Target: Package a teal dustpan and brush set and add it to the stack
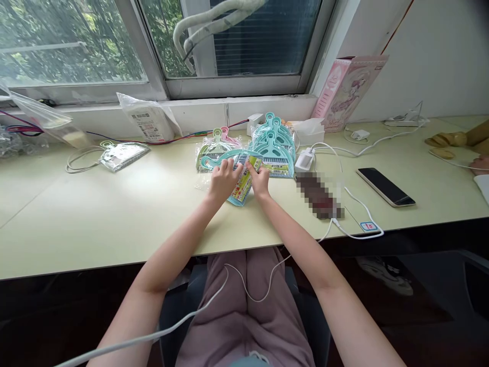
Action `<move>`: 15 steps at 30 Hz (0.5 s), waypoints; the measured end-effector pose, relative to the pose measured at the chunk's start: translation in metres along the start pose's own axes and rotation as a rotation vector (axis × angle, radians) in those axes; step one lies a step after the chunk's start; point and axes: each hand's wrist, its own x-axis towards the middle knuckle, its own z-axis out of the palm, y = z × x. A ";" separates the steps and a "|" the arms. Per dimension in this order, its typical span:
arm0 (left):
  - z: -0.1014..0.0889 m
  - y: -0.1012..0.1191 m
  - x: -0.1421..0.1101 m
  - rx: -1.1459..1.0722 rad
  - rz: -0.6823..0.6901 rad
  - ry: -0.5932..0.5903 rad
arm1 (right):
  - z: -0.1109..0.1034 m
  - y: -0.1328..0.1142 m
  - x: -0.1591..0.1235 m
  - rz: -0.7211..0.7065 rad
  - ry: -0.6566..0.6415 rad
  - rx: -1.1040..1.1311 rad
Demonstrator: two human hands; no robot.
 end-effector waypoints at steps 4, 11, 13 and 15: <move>0.000 0.013 -0.002 -0.013 -0.034 -0.040 | -0.001 -0.001 0.000 0.026 0.018 -0.007; -0.005 0.029 -0.004 -0.076 -0.057 -0.058 | -0.002 0.002 0.001 0.033 0.019 -0.020; -0.006 0.031 -0.005 -0.079 -0.098 -0.097 | -0.003 0.003 0.003 0.039 0.032 -0.028; -0.006 0.032 -0.005 -0.083 -0.128 -0.139 | -0.004 0.004 0.004 0.034 0.048 -0.042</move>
